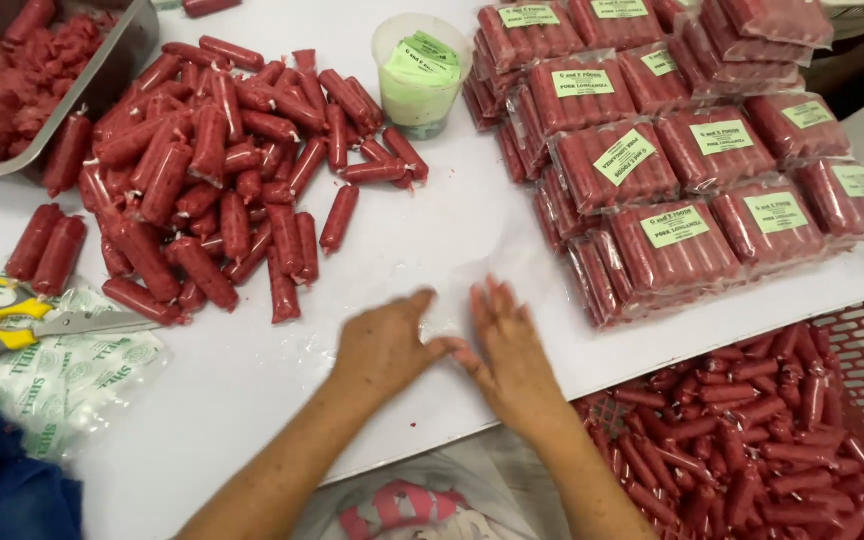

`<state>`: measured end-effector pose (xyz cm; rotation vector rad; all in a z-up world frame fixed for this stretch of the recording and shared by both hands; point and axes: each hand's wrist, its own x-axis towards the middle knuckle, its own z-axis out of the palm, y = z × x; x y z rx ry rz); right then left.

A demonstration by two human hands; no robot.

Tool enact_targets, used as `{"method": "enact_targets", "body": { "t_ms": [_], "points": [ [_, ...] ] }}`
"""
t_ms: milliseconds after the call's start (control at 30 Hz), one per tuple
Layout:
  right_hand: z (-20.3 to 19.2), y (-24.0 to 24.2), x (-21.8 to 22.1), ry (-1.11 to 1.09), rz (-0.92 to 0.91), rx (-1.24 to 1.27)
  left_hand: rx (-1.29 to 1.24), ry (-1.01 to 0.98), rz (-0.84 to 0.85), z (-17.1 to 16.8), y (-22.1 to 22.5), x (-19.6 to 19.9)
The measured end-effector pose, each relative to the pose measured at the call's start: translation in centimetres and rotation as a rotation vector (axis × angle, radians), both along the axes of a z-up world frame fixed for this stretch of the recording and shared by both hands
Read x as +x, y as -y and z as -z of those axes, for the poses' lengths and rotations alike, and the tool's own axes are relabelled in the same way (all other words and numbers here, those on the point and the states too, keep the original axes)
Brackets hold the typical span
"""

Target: Manually sorting and packaging small red sausages into plastic bags, adding labels, and stacking the finished packs.

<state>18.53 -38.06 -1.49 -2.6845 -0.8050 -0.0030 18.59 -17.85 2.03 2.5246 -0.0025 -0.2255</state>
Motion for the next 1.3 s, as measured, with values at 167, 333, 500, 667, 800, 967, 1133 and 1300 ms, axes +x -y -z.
{"method": "enact_targets", "body": {
  "t_ms": [167,333,500,667,800,967,1133,1300],
  "points": [
    [1.6,0.5,-0.6,-0.163,0.017,-0.102,0.328,0.221,-0.136,1.2,-4.9,7.4],
    [-0.1,0.7,-0.3,-0.050,-0.030,0.321,0.220,0.242,-0.271,4.0,-6.1,10.3],
    [1.7,0.9,0.2,-0.307,0.028,0.386,-0.354,0.282,-0.319,1.7,-3.5,2.0],
    [1.9,0.3,0.3,-0.173,0.036,0.437,-0.067,0.497,0.053,5.1,-6.6,-0.4],
    [2.1,0.6,0.3,-0.159,0.022,0.411,0.209,0.811,-0.177,-0.2,-13.0,5.2],
    [2.5,0.8,0.7,-0.188,0.021,0.391,0.373,0.474,-0.443,-5.3,-19.4,14.5],
    [1.7,0.5,0.2,-0.143,-0.003,0.409,0.557,0.105,-0.195,-4.6,-16.2,16.0],
    [2.9,1.3,-0.1,-0.182,0.037,0.328,0.581,0.248,0.141,-1.8,-14.9,12.7]
  ]
}}
